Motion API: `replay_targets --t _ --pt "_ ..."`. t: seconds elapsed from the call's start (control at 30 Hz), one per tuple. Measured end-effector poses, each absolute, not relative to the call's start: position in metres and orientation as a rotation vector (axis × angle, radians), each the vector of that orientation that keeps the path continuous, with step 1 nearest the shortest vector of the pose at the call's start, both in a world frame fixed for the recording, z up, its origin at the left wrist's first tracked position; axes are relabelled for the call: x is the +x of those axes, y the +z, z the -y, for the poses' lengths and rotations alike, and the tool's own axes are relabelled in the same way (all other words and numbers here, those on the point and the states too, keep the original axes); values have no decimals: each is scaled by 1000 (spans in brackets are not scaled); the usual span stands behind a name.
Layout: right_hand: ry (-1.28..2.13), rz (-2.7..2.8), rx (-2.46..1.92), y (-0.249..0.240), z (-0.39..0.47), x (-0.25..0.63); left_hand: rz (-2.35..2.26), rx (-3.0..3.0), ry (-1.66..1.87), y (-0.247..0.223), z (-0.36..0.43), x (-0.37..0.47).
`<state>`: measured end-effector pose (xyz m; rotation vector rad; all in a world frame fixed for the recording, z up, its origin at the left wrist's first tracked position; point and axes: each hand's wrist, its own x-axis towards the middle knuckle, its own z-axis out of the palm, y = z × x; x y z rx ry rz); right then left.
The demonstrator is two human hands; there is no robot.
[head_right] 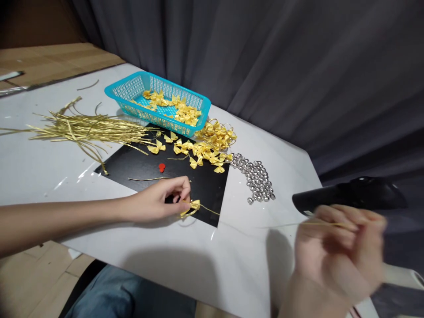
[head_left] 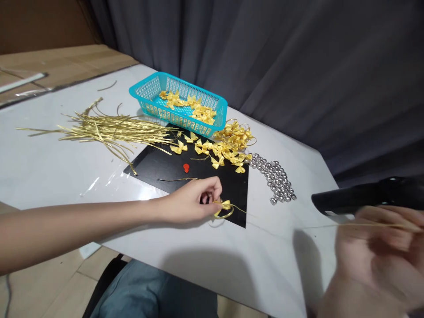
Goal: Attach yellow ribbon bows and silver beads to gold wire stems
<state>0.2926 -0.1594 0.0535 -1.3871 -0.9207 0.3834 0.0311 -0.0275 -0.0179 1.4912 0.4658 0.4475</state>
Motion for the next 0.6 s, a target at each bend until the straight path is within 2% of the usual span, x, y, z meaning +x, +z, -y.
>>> replay_targets --t 0.07,0.23,0.6 --pt "502 834 -1178 48 149 273 -400 1178 424 -19 27 34" --pt "763 978 -1365 27 141 238 -365 702 344 -14 25 37" --pt "585 1426 -1381 23 142 201 -273 559 277 -11 30 35"
